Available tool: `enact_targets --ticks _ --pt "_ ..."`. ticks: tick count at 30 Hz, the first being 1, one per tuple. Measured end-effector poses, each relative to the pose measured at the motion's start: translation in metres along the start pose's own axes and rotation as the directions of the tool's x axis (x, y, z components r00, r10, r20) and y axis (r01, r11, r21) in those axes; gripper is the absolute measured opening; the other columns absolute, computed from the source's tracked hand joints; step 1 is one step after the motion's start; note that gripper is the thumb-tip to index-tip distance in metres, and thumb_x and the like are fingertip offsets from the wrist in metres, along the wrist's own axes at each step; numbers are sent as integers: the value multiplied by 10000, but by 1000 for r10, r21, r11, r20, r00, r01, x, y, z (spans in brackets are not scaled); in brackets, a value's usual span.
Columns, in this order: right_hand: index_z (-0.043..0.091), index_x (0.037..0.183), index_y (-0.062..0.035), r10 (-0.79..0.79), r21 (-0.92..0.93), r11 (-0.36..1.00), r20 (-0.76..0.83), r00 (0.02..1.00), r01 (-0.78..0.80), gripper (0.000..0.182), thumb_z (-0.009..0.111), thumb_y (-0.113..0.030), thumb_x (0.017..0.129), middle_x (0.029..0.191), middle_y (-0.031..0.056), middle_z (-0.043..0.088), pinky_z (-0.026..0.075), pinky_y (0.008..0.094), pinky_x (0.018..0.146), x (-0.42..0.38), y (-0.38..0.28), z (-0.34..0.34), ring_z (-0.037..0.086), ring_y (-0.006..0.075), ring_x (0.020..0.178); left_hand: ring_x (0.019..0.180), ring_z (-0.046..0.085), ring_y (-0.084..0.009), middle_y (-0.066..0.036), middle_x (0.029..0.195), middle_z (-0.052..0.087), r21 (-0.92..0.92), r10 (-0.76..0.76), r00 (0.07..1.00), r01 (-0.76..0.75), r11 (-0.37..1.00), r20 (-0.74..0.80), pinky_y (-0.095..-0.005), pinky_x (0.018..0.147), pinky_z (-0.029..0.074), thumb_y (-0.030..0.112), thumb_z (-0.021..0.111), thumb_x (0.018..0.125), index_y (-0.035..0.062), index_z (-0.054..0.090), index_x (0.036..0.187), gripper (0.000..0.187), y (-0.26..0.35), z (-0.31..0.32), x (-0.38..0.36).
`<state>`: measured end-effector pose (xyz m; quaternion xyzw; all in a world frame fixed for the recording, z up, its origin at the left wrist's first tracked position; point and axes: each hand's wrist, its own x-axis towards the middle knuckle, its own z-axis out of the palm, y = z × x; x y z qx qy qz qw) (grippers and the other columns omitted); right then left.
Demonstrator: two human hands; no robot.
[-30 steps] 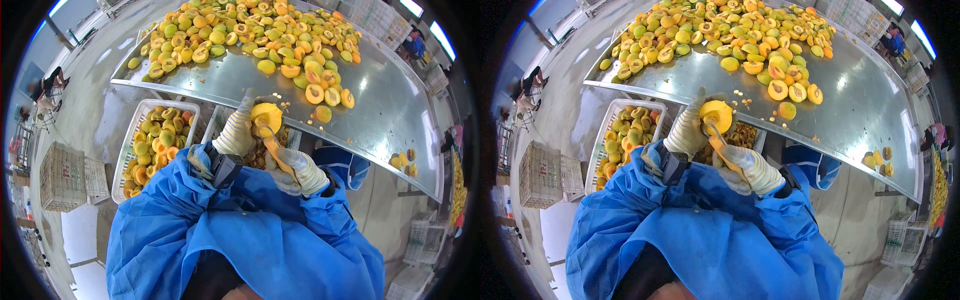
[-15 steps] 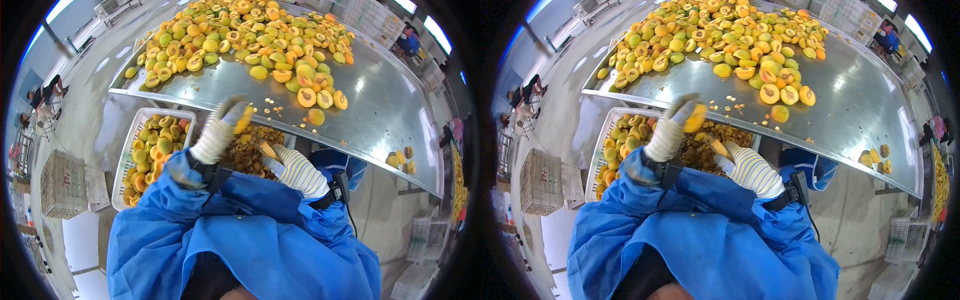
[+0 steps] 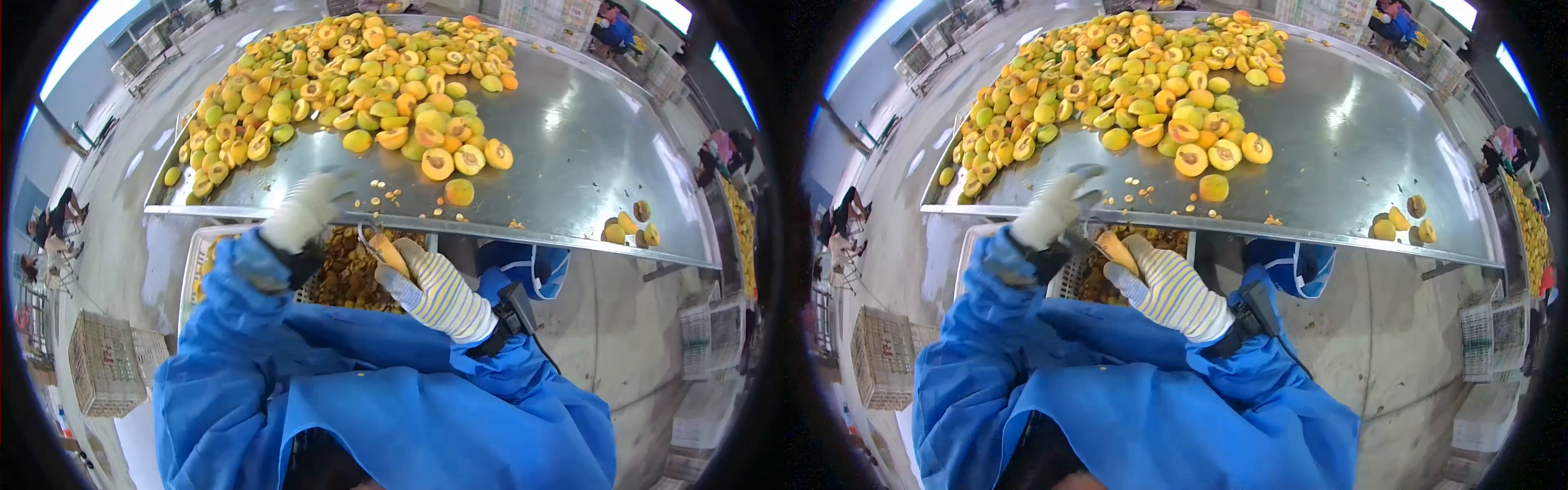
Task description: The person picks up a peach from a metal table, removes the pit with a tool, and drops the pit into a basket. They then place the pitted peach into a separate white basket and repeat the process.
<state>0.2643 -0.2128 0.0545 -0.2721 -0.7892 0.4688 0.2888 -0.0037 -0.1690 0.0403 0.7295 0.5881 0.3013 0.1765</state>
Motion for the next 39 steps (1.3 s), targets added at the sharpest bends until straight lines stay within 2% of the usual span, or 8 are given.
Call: enact_targets --ticks 2,9,12,24,26,31,34,39 --pt "563 1082 7 -78 11 997 -106 991 80 404 562 -376 957 745 226 630 480 478 620 -2 8 1 638 420 718 1060 614 -401 -248 1124 646 228 70 978 -115 967 198 -439 932 488 242 642 884 33 572 1259 435 27 30 54" --pt "523 1321 -18 -275 55 954 -229 934 295 467 569 -310 959 1199 229 606 467 401 948 -10 11 -3 595 361 1115 932 645 -400 -224 969 669 357 85 996 -94 929 42 -488 807 508 280 655 817 52 554 1172 435 32 116 155" --pt "526 1269 -15 -50 162 984 -127 991 70 438 577 -316 956 1043 217 638 490 394 856 -10 -2 -9 629 347 957 966 649 -409 -245 993 673 481 -178 979 108 870 101 -483 825 506 294 707 790 71 484 1237 547 51 114 157" --pt "533 1135 -7 -37 224 972 -119 992 63 408 516 -392 1002 921 128 593 462 346 771 -5 -1 -1 570 248 834 1039 603 -363 -197 1134 611 96 -111 989 102 990 96 -387 929 498 184 910 555 35 491 1322 886 -18 180 183" --pt "527 1219 -21 -225 134 946 -387 894 296 446 532 -405 993 939 109 623 476 332 777 12 34 21 597 214 855 1053 602 -359 -204 1127 622 176 -208 949 168 970 238 -387 933 493 222 913 556 41 497 1323 891 -15 176 188" --pt "522 1302 -46 152 657 752 -248 957 51 496 561 -420 979 960 24 620 459 238 755 5 27 2 578 111 851 955 642 -322 -178 1047 638 109 -99 981 81 991 167 -385 830 527 185 852 659 32 513 1168 631 1 156 160" --pt "562 1242 -44 117 757 641 -255 960 123 455 572 -411 973 916 9 621 459 218 626 8 34 -5 589 81 734 930 651 -274 -145 1013 635 -600 -117 974 211 772 193 -365 755 555 60 778 723 58 469 1216 582 -23 129 145" --pt "595 1177 -65 119 521 853 -265 957 38 389 611 -384 954 799 -29 590 422 222 552 -9 2 -41 542 64 646 949 636 -248 -93 1076 607 -950 -243 969 117 288 46 -391 715 568 34 706 781 127 491 1231 508 -8 43 67"
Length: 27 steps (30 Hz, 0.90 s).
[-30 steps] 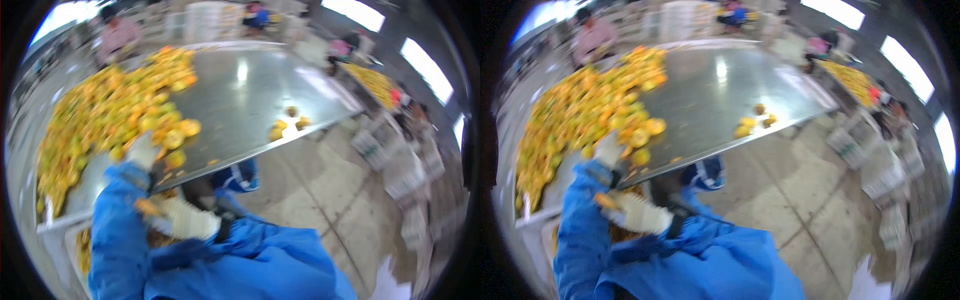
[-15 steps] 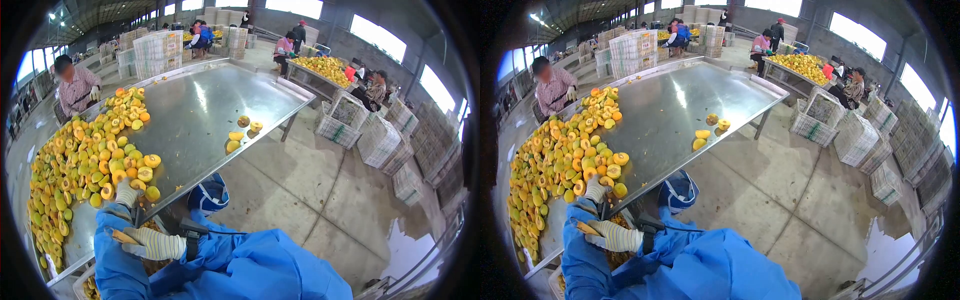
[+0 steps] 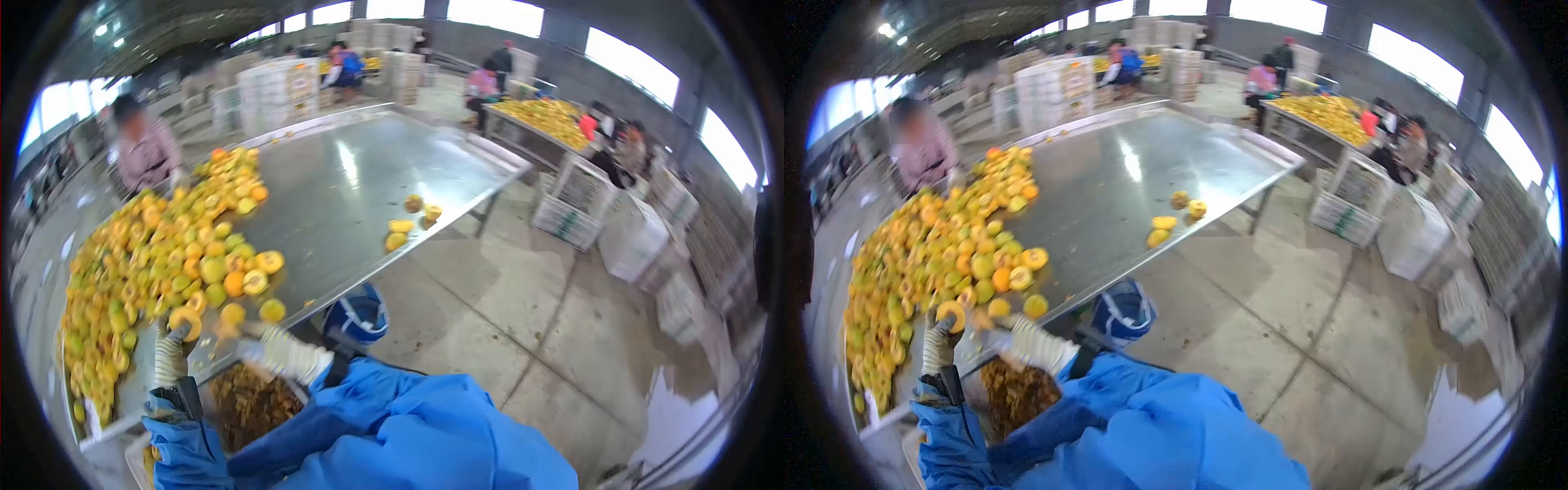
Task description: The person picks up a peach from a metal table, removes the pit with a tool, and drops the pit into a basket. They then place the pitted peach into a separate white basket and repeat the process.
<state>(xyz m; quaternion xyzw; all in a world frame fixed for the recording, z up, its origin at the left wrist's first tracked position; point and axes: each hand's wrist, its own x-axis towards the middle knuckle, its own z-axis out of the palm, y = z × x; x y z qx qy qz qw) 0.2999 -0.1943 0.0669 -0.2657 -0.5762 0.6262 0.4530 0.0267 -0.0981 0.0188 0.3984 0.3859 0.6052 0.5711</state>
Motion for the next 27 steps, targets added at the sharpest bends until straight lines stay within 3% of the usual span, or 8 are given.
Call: enact_targets --ticks 2,3,4,6,7,13,16,27 --pt "622 1098 -72 -179 141 971 -100 979 192 373 633 -407 934 650 -34 542 396 234 504 -2 -7 -4 497 61 555 988 616 -237 -70 1091 601 -60 36 992 -44 997 -118 -384 782 552 114 726 791 139 514 1222 481 31 -2 -52" --pt "633 932 -88 -85 102 990 -95 992 94 321 613 -408 942 666 -18 550 399 255 494 2 -25 -15 533 92 585 1001 606 -230 -62 1097 597 -101 63 988 -78 992 -142 -380 810 542 140 730 795 141 522 1214 467 35 -15 -68" --pt "598 808 -112 -126 220 951 -366 922 218 339 611 -425 937 623 0 512 422 272 513 3 -34 -10 539 123 588 1014 596 -224 -53 1104 593 -142 87 983 -111 984 -165 -376 837 531 166 734 799 142 531 1206 455 36 -25 -84" --pt "585 834 -140 -277 469 749 -419 865 467 303 664 -423 910 668 7 491 475 291 597 -5 -80 -9 530 141 620 1014 587 -215 -55 1108 587 -165 89 970 -129 978 -228 -367 850 524 182 735 805 136 539 1195 438 33 -34 -108" --pt "591 1013 -127 -402 468 671 -422 812 575 319 701 -399 891 851 17 569 500 350 827 -12 -97 -16 580 164 816 1014 583 -211 -56 1110 583 -179 85 963 -133 975 -255 -362 856 520 190 735 808 133 543 1189 431 29 -41 -115" --pt "644 1026 -72 -808 792 339 -31 588 508 208 720 -102 835 965 42 665 516 223 646 -69 -211 22 606 106 763 988 625 -215 -52 1087 623 -256 4 956 -83 963 -292 -363 844 527 178 728 823 107 558 1212 431 16 -45 -123" --pt "627 1009 -46 -918 686 177 -143 369 706 223 702 -23 800 934 65 661 528 250 652 -91 -236 57 622 143 742 976 635 -206 -54 1087 631 -278 -26 966 -48 959 -256 -361 833 549 158 750 812 102 548 1210 450 17 -36 -123" --pt "608 1051 -69 -905 626 214 -163 394 750 251 698 -105 819 971 74 648 532 300 647 -97 -223 46 626 180 773 1012 634 -208 -66 1116 623 -260 -2 967 -66 963 -254 -361 828 567 170 768 806 88 534 1234 495 16 -38 -126"
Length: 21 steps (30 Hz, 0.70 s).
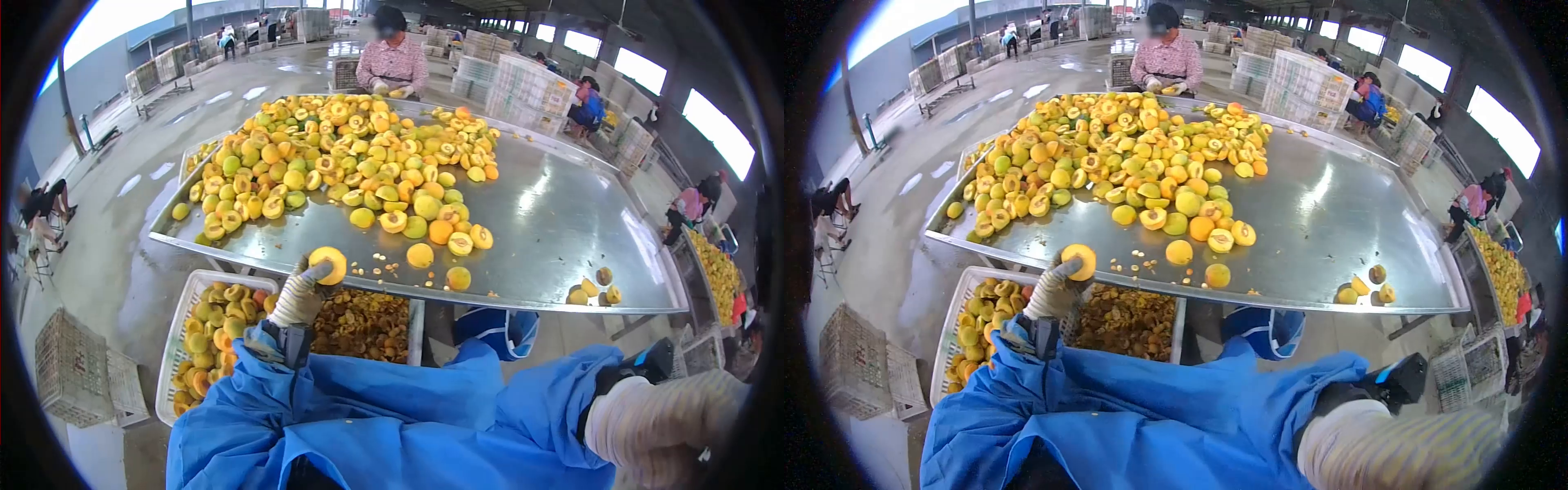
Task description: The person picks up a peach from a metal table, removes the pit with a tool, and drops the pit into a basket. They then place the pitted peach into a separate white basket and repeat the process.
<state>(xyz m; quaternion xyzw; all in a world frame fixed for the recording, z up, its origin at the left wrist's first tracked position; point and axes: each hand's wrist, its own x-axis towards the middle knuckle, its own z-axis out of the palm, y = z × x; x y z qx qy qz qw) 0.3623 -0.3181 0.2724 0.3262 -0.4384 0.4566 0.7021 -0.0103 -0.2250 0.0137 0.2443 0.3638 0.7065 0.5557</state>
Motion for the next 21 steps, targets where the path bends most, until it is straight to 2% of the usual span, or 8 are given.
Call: enact_targets --ticks 4,6,7,21 --pt "601 1066 -78 17 -15 1000 -7 1000 -17 264 696 -135 826 984 77 643 533 318 646 1 -2 -5 628 194 784 983 643 -216 -66 1110 625 19 -13 1000 13 1000 0 -352 798 572 167 781 782 89 524 1234 525 0 6 -4" --pt "598 1074 -82 30 -32 999 -12 999 -30 271 695 -150 830 991 79 640 534 327 645 2 -3 -6 629 201 790 1051 591 -215 -64 1140 581 50 -42 999 40 998 33 -381 898 523 217 761 800 98 509 1248 527 -2 8 -6" --pt "596 1078 -84 31 -48 998 -20 999 -32 275 695 -157 832 994 80 639 535 331 644 2 -2 -8 629 204 792 1036 590 -207 -54 1128 581 84 -36 998 33 996 45 -372 907 513 222 760 796 104 515 1242 522 -1 10 -7" --pt "572 1131 -113 74 -60 995 -40 996 -76 334 689 -262 857 1042 91 622 539 395 638 -4 1 -10 635 252 831 1024 600 -211 -49 1109 598 101 -59 997 54 993 43 -352 878 518 218 757 805 108 536 1231 493 -8 11 -7"
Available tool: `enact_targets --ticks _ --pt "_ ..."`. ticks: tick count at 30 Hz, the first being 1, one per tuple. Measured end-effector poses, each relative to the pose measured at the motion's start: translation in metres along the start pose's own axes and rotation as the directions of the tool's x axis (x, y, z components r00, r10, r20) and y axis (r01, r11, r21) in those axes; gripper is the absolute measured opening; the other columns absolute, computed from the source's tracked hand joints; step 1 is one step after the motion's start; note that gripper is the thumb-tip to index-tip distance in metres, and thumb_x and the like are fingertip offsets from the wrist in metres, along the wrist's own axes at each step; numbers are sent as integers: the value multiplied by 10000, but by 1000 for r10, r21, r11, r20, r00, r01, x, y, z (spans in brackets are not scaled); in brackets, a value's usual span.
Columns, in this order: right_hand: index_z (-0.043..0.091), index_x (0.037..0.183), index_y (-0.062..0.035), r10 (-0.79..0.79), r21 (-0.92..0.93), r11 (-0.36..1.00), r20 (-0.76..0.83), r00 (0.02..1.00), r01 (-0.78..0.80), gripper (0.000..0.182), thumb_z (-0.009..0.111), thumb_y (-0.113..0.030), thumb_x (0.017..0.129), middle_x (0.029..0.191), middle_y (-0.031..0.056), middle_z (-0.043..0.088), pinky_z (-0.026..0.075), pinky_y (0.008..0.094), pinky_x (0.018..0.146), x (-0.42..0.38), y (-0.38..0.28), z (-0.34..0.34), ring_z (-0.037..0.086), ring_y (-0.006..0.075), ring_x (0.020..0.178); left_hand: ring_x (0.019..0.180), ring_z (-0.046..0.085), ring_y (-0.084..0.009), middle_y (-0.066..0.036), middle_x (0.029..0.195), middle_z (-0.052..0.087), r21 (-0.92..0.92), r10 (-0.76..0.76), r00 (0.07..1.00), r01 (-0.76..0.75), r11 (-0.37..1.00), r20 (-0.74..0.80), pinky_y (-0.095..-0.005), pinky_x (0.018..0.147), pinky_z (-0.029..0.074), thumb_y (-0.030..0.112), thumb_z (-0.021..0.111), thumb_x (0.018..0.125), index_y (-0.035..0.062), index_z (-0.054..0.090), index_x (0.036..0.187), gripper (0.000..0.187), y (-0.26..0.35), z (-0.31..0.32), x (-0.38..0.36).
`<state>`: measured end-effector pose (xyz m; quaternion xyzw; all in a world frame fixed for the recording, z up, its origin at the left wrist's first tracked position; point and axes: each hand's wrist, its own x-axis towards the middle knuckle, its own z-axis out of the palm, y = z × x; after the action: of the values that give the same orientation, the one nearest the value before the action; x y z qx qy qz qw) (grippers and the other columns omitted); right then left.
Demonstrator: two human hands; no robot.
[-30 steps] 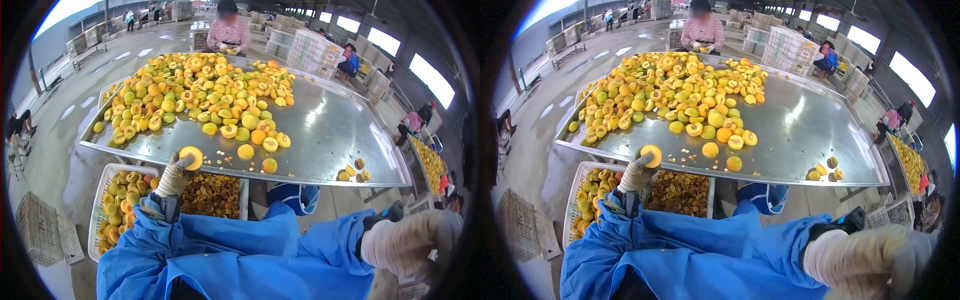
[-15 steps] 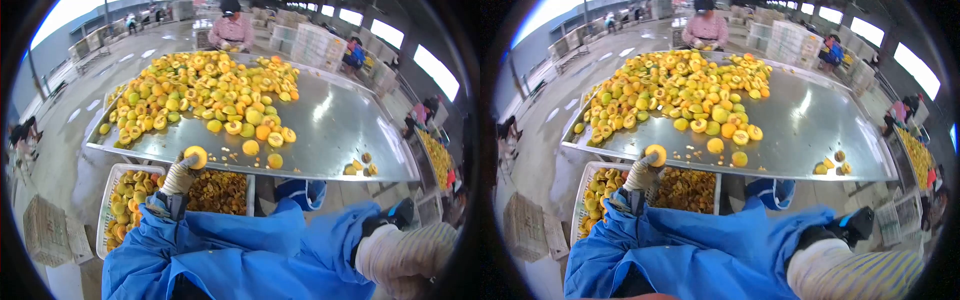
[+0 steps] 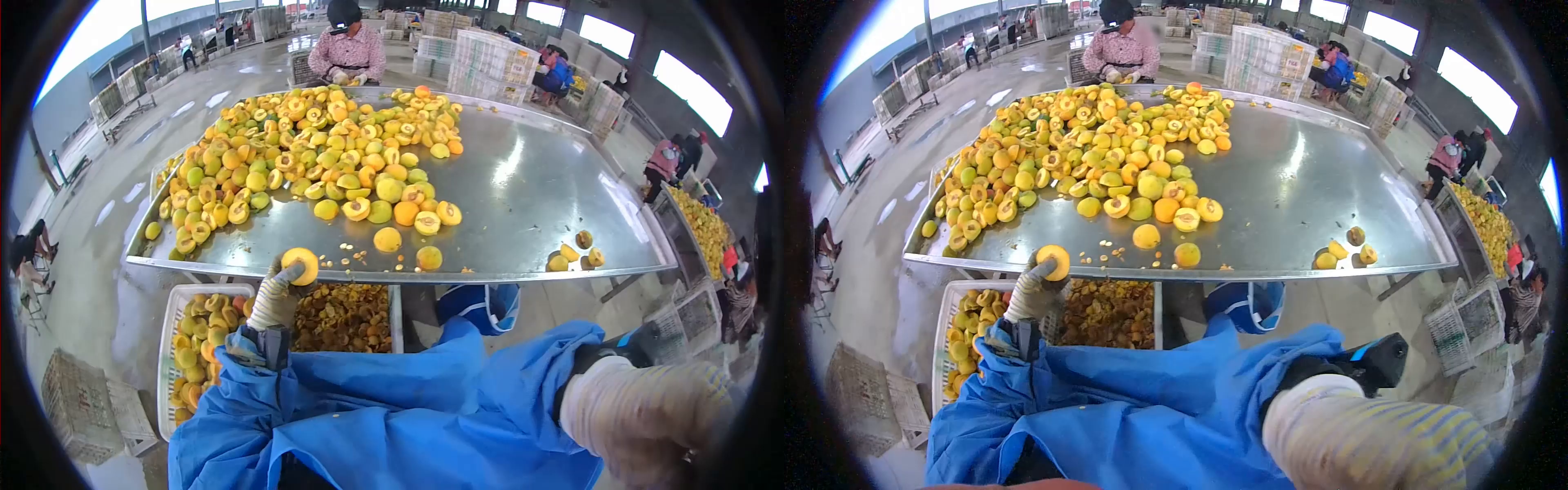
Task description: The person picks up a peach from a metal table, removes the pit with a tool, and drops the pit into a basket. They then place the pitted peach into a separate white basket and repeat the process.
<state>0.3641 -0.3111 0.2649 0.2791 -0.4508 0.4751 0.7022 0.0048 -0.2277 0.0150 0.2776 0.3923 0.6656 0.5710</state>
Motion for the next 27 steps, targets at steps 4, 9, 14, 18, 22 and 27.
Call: enact_targets --ticks 4,9,14,18,22,27 --pt "565 1147 -121 20 9 1000 -20 1000 -20 352 687 -292 864 1055 94 617 541 413 636 -1 -7 0 636 266 842 1000 614 -207 -57 1097 610 11 14 1000 -14 1000 -17 -341 834 538 201 755 808 100 543 1222 476 4 2 -1" --pt "556 1166 -132 206 49 978 -126 970 -201 376 685 -329 873 1072 98 611 542 436 634 -21 13 -18 638 283 856 937 647 -206 -73 1078 634 -31 36 999 -37 999 -35 -316 728 556 169 752 809 77 537 1211 465 -3 -3 1" --pt "548 1185 -142 661 360 741 -239 711 -567 401 683 -366 881 1089 102 605 544 459 632 -78 81 -34 640 300 870 907 653 -210 -87 1067 642 -56 52 999 -51 997 6 -313 722 557 168 740 815 58 526 1227 477 -3 4 0" --pt "538 1180 -135 669 471 685 -103 736 -556 423 676 -413 892 1088 182 593 556 434 636 -100 108 -13 648 359 871 998 602 -217 -77 1073 599 -5 2 1000 -1 1000 25 -368 851 525 168 675 830 74 541 1210 414 -7 -10 6" --pt "567 1100 -101 374 483 842 -198 906 -242 398 713 -390 870 991 196 604 584 369 583 -89 108 3 657 321 744 1000 590 -188 -48 1065 593 -48 -22 995 27 998 102 -337 882 493 204 678 840 93 541 1216 416 -17 -20 10" --pt "517 1204 -88 70 512 858 -186 980 36 428 678 -347 904 1060 204 593 590 380 679 -92 119 -3 653 324 839 993 577 -159 -17 1091 582 -11 -33 994 35 999 108 -303 866 482 263 733 833 121 549 1200 435 -10 -15 9"
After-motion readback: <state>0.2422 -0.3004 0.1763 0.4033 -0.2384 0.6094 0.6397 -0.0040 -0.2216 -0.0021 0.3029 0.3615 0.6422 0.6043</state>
